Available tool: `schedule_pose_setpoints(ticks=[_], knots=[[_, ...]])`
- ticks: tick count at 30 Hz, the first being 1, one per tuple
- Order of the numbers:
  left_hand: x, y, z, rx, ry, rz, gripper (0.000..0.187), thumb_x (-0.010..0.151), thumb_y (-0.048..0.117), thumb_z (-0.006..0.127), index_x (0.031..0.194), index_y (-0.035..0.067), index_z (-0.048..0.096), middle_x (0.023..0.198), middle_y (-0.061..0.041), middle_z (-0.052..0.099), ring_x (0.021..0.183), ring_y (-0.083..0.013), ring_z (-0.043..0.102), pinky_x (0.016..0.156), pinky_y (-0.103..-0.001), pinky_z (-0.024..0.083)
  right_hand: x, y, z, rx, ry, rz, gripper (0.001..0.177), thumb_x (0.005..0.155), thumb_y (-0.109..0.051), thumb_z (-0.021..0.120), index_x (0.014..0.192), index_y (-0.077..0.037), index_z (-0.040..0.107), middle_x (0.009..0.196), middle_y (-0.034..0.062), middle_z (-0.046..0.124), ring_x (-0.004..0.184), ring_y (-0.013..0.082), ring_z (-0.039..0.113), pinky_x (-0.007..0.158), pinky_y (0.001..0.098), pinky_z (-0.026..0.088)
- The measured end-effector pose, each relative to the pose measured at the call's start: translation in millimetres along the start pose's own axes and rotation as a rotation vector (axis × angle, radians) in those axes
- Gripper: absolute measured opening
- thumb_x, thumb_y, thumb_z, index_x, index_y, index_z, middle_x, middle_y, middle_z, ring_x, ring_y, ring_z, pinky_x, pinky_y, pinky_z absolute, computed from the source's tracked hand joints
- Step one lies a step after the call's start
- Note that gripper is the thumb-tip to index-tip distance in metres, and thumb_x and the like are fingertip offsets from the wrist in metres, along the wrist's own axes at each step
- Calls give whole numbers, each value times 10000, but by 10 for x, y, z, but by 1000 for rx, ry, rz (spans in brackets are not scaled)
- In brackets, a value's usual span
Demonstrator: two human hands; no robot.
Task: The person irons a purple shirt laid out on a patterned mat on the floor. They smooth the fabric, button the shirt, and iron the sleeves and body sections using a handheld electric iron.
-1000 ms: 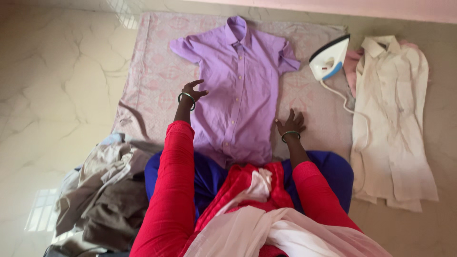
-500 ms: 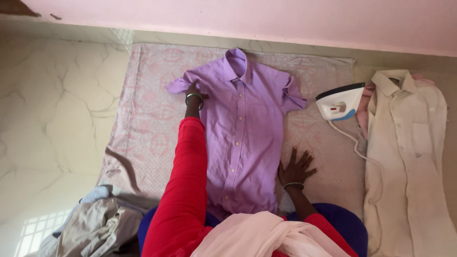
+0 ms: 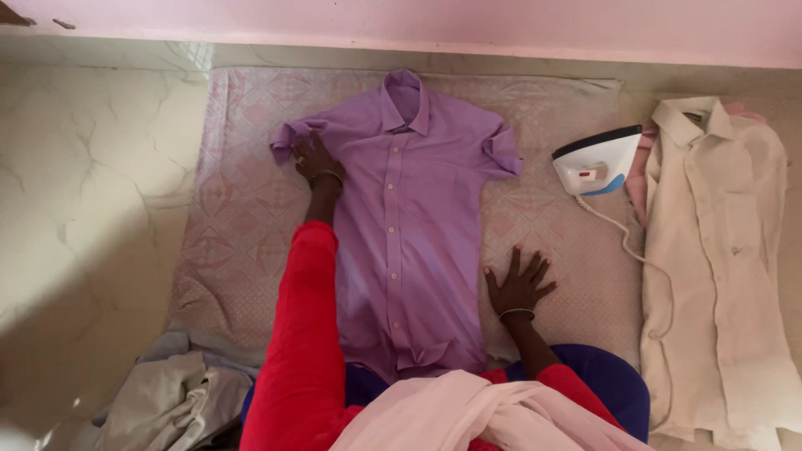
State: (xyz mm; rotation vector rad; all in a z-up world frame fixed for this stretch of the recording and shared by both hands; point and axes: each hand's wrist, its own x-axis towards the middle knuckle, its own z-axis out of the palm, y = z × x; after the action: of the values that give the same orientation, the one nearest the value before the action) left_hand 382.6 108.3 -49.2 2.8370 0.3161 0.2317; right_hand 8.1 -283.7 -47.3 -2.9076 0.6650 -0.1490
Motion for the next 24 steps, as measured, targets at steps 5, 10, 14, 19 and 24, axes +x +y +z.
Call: schedule_pose_setpoints(ticks=[5,10,14,19,24], knots=[[-387,484,40,-74,-137,418,775,775,292,827,1483,263,512,1673,-173,232,1510,-434,306,1190,-503,344,149,-152,-61,30,43,64,956,823,-736,543,1545,-129,385,1576,312,278,1499,502,173,1065,840,70],[-1,875,209,-395,-348,509,775,756,276,813,1477,326,535,1633,-161,361,1320,-398,546,1188,-483,359,1303,-590,-125,554,375,-448,618,889,-211,700,1451,-42,506,1461,236,443,1376,445,464,1144,577,448],[374,1204,294,-332,-234,905,652,789,285,927,1357,328,609,1399,-89,660,1175,-308,659,1112,-664,345,2916,-1092,65,774,110,-425,693,729,-69,879,1362,-117,601,1515,272,289,1177,335,603,833,321,625],[395,1333,345,-803,-828,118,782,817,190,881,1516,232,534,1250,-187,764,941,-290,713,669,-365,608,3813,-1104,295,519,-169,-441,628,752,-143,888,1342,-119,672,1487,234,389,1121,296,664,994,343,577],[355,1416,444,-818,-721,126,900,795,246,894,1548,197,403,1376,-225,511,1124,-345,536,830,-396,517,4091,-1082,474,194,-201,-570,354,900,-255,821,1219,-116,761,1345,159,636,1234,313,663,1142,359,545]])
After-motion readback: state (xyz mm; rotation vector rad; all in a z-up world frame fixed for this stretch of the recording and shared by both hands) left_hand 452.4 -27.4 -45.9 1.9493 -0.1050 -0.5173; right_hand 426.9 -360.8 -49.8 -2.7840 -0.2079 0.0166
